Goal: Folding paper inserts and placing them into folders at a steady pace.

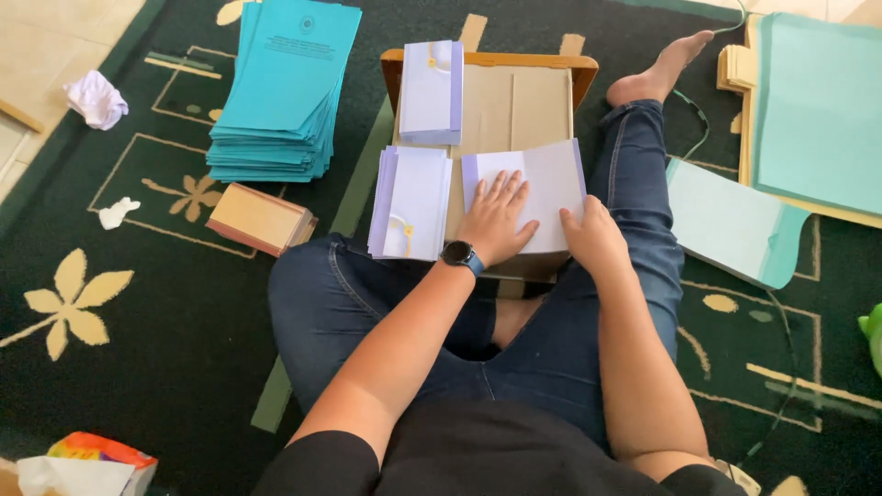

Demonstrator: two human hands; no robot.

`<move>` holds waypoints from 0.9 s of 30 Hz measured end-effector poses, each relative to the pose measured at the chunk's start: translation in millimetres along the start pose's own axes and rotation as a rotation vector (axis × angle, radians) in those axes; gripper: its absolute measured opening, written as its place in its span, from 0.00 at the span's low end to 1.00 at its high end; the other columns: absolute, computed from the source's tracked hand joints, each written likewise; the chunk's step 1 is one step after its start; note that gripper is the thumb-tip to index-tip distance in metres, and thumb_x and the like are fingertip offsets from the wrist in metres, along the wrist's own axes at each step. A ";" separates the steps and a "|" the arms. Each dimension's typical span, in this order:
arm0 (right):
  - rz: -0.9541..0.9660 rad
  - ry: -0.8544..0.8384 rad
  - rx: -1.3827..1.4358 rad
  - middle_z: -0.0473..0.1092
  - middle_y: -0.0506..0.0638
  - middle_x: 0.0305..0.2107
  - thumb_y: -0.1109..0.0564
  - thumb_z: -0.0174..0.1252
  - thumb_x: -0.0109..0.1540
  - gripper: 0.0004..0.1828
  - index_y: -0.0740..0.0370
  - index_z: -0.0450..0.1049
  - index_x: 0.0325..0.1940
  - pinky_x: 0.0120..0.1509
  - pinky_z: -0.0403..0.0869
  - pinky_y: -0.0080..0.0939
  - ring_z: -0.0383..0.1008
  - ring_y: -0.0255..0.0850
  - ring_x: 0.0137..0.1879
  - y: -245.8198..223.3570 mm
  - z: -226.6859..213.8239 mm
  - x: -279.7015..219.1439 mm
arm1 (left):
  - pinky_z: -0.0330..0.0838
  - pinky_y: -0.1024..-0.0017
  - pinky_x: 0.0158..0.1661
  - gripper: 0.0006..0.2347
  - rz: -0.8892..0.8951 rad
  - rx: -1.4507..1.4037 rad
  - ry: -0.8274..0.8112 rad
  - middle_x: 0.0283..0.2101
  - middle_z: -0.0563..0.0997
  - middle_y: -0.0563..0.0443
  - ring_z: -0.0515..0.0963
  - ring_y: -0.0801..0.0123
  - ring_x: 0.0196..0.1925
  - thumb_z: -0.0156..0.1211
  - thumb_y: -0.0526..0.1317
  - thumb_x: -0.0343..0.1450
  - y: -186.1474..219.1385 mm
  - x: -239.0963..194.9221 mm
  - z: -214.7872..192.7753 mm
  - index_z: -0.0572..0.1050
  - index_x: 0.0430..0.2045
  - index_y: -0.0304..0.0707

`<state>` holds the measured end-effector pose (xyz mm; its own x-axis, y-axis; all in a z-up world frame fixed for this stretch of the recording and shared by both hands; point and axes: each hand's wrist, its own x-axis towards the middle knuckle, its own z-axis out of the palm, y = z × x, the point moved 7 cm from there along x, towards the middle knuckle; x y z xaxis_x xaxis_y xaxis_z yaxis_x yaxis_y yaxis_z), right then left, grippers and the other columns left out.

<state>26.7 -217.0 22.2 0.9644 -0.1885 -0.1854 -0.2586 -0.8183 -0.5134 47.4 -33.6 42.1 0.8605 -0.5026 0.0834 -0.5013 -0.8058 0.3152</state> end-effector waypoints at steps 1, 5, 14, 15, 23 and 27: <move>0.006 0.004 0.003 0.65 0.72 0.61 0.37 0.46 0.71 0.32 0.65 0.61 0.68 0.65 0.71 0.65 0.67 0.67 0.66 -13.9 -11.8 -12.6 | 0.41 0.44 0.73 0.31 0.007 0.001 -0.003 0.76 0.55 0.39 0.51 0.49 0.79 0.42 0.59 0.75 -0.4 0.2 2.2 0.60 0.70 0.37; -0.078 -0.003 -0.053 0.52 0.70 0.71 0.40 0.48 0.70 0.39 0.67 0.50 0.77 0.73 0.63 0.65 0.55 0.65 0.75 -58.4 -35.7 -40.4 | 0.39 0.45 0.73 0.32 0.002 -0.111 0.029 0.76 0.58 0.41 0.52 0.50 0.79 0.40 0.64 0.75 -7.5 1.1 -0.6 0.61 0.69 0.41; -0.255 -0.051 0.017 0.46 0.71 0.74 0.45 0.50 0.69 0.42 0.70 0.46 0.80 0.79 0.53 0.65 0.44 0.65 0.80 -108.5 -42.2 -73.5 | 0.31 0.43 0.73 0.34 -0.112 -0.427 -0.009 0.74 0.62 0.49 0.52 0.56 0.79 0.27 0.72 0.74 -13.5 4.6 -19.0 0.71 0.60 0.50; -0.314 -0.092 0.166 0.49 0.73 0.73 0.47 0.51 0.69 0.39 0.71 0.50 0.78 0.80 0.52 0.65 0.46 0.66 0.79 -118.0 -43.7 -79.7 | 0.29 0.41 0.73 0.37 -0.142 -0.487 -0.026 0.74 0.62 0.49 0.52 0.55 0.79 0.25 0.74 0.72 -13.6 4.9 -23.3 0.73 0.59 0.50; -0.279 -0.326 0.544 0.49 0.69 0.73 0.44 0.52 0.70 0.39 0.64 0.49 0.79 0.80 0.51 0.57 0.46 0.58 0.79 -100.9 -27.0 -72.1 | 0.22 0.38 0.71 0.33 -0.102 -0.585 -0.132 0.75 0.61 0.47 0.45 0.53 0.80 0.21 0.68 0.77 -28.2 12.6 -3.1 0.65 0.68 0.52; -0.262 -0.256 0.644 0.53 0.66 0.72 0.47 0.47 0.73 0.32 0.59 0.52 0.79 0.80 0.53 0.59 0.47 0.56 0.78 -92.4 -32.3 -64.1 | 0.18 0.39 0.71 0.37 -0.106 -0.659 -0.163 0.76 0.59 0.46 0.43 0.52 0.81 0.19 0.72 0.75 -27.4 10.6 -8.4 0.64 0.69 0.51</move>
<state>-9.4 -146.9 108.7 0.9763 0.1665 -0.1384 -0.0786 -0.3233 -0.9430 71.0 -14.2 42.4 0.8515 -0.5134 -0.1067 -0.2105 -0.5211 0.8272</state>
